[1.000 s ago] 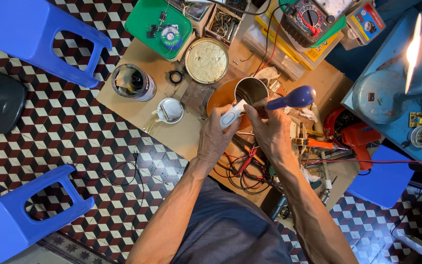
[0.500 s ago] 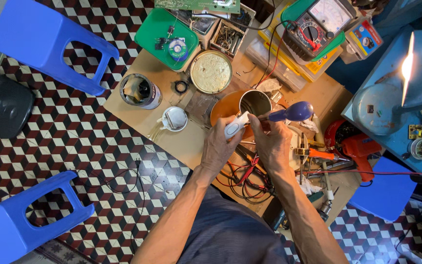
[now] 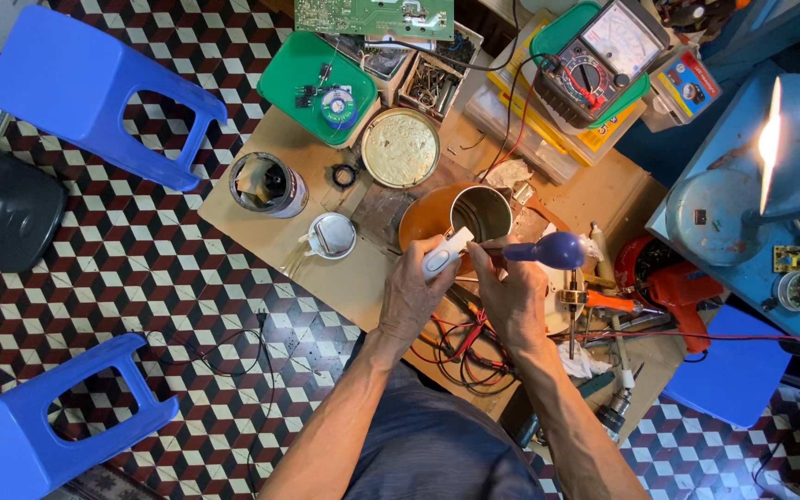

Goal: The person assembles an orange electric kettle by attaching a white plastic handle to the kettle body. They use a cordless drill to drive screws into the handle and kettle, and a screwdriver to tighten additional screws. The person repeatedly positions and secures the handle throughout the clip.

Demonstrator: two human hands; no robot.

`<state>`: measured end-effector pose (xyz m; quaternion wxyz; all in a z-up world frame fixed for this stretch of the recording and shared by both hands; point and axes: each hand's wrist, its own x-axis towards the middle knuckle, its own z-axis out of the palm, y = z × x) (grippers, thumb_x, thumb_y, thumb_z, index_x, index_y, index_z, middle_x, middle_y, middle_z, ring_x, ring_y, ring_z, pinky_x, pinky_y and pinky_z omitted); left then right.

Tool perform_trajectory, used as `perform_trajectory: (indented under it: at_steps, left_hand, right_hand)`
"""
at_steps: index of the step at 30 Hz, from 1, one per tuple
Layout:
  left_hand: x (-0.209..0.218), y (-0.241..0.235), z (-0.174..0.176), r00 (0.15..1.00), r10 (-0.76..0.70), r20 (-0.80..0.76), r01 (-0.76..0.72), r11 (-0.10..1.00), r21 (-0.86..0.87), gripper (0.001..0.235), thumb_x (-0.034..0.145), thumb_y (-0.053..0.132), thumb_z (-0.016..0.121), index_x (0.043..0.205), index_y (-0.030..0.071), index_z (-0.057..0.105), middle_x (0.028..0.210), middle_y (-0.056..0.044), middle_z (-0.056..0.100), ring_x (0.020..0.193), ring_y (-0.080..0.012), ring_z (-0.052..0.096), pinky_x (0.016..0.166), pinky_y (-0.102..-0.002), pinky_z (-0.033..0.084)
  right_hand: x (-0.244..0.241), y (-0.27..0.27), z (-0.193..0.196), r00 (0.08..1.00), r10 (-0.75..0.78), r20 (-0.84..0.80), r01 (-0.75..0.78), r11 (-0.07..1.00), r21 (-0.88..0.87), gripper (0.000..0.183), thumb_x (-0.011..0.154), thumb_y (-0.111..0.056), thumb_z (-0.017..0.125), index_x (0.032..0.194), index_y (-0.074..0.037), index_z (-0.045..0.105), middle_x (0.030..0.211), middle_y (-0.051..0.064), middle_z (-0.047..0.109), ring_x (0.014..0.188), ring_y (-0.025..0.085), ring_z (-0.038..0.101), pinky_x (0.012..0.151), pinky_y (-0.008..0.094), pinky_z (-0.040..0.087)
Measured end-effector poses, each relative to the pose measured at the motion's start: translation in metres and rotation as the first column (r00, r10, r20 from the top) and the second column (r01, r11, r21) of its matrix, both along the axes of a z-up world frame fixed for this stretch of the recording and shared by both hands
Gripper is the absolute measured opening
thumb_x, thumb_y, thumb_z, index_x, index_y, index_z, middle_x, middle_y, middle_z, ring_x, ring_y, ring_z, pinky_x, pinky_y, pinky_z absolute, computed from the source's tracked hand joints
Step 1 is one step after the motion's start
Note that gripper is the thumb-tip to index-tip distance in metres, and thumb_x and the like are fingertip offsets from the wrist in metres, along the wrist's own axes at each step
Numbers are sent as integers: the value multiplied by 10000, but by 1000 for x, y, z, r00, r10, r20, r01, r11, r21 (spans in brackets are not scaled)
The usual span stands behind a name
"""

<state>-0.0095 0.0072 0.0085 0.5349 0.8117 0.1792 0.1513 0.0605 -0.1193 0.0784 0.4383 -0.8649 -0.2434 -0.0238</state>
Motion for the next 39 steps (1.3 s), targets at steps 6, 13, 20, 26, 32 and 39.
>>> perform_trajectory:
  at_steps: [6, 13, 20, 26, 32, 39]
  left_hand:
    - [0, 1, -1, 1000, 6, 5, -6, 1000, -17, 394, 921, 217, 764, 1213, 72, 543, 1162, -204, 714, 1054, -385, 706, 854, -455, 573]
    - [-1, 3, -1, 1000, 7, -16, -8, 1000, -24, 401, 928, 230, 762, 1218, 82, 526, 1127, -196, 725, 1027, -380, 721, 819, -453, 588]
    - [0, 5, 5, 1000, -11, -7, 11, 999, -41, 407, 942, 235, 749, 1236, 81, 512, 1104, -189, 721, 987, -358, 736, 782, -433, 605]
    - [-3, 5, 5, 1000, -1, -10, 1, 1000, -14, 397, 946, 229, 748, 1232, 83, 515, 1099, -186, 726, 981, -352, 742, 782, -427, 606]
    - [-2, 8, 2, 1000, 8, 5, -8, 1000, -29, 405, 945, 217, 747, 1244, 79, 510, 1119, -190, 725, 993, -355, 739, 794, -427, 604]
    - [-5, 5, -4, 999, -1, 43, 2, 1000, -28, 412, 955, 226, 749, 1249, 74, 504, 1165, -202, 722, 1022, -364, 734, 808, -433, 596]
  right_hand:
    - [0, 7, -4, 995, -89, 36, 90, 996, -7, 207, 959, -119, 774, 893, -11, 611, 684, 95, 666, 582, 127, 619, 523, 293, 478]
    - [-5, 4, 14, 980, 25, -196, -11, 997, 70, 98, 1000, -43, 680, 1079, -12, 633, 717, 88, 672, 601, 125, 605, 498, 289, 442]
    - [-8, 1, 15, 993, 81, 86, -81, 997, -7, 174, 945, 0, 733, 1098, -32, 656, 840, 111, 717, 670, 170, 679, 545, 313, 498]
    - [-6, 4, 3, 995, 29, -97, -24, 998, 54, 104, 976, -37, 717, 1021, -6, 629, 781, 93, 722, 657, 133, 689, 569, 276, 536]
    - [-6, 12, 1, 989, -11, -150, 28, 994, 108, 98, 997, -69, 709, 936, -18, 652, 739, 78, 724, 641, 92, 658, 534, 255, 516]
    - [-7, 11, 0, 969, -121, -217, 140, 988, 71, 140, 987, -84, 731, 910, -13, 639, 721, 72, 736, 635, 85, 686, 531, 243, 534]
